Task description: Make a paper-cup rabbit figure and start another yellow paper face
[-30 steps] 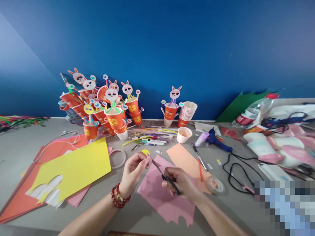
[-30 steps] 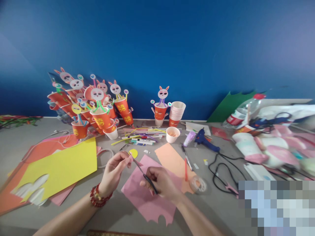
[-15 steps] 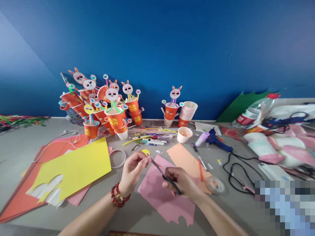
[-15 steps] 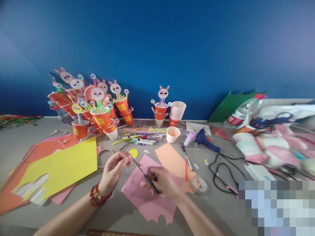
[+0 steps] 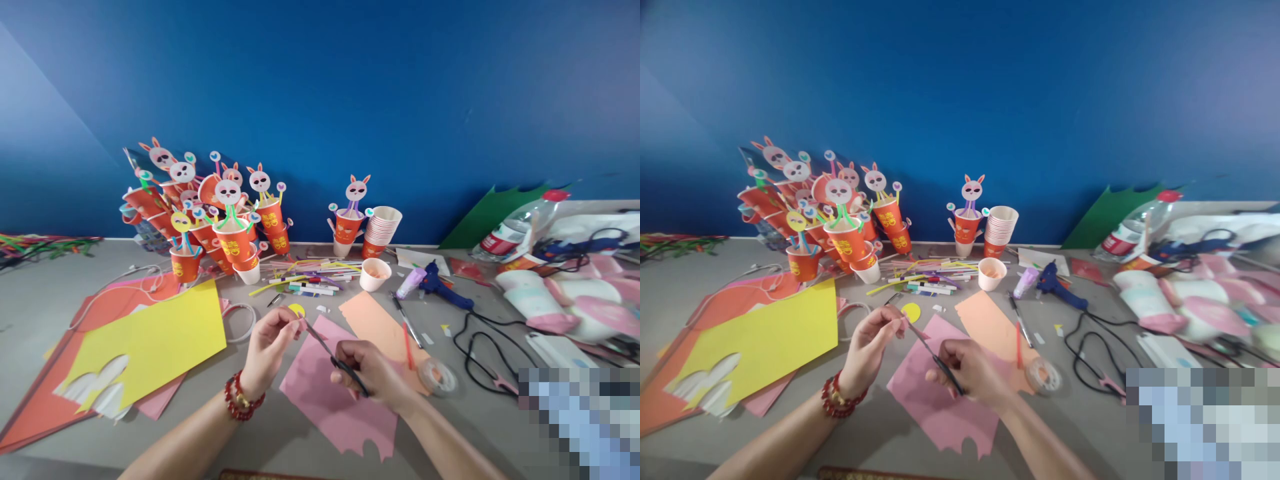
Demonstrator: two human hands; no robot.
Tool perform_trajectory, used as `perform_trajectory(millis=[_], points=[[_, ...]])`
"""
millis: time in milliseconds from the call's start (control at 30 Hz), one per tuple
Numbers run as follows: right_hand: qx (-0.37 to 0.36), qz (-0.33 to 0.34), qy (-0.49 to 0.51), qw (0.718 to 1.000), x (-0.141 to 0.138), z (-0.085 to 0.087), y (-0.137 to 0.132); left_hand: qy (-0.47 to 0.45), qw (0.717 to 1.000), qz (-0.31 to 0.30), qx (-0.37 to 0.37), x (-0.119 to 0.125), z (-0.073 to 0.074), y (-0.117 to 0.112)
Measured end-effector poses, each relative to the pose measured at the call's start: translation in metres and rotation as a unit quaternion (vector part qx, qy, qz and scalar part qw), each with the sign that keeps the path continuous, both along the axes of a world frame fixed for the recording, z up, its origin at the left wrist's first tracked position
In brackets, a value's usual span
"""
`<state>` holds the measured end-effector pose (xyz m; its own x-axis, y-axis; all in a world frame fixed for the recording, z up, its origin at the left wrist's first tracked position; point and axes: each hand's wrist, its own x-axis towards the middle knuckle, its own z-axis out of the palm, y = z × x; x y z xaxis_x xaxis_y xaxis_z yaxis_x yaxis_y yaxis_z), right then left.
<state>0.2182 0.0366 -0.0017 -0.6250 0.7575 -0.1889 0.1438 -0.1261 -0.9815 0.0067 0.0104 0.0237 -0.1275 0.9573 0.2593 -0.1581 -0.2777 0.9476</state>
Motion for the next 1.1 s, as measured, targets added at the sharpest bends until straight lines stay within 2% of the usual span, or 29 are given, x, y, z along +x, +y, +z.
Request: perform_trajectory(millis=[300,800,1100], points=[[-0.011,0.006,0.010,1.000,0.0026,0.0065,-0.0003,0.087,0.994,-0.033,0.059,-0.0009,0.0050,-0.0020],[0.004,0.010,0.002,1.000,0.0042,0.0091,0.0028,0.034,0.999,-0.026,0.011,0.0000,0.0060,-0.0018],[0.001,-0.003,-0.011,1.000,0.0017,0.0093,0.0013,0.044,0.999,-0.010,0.013,0.0009,0.0096,-0.0008]])
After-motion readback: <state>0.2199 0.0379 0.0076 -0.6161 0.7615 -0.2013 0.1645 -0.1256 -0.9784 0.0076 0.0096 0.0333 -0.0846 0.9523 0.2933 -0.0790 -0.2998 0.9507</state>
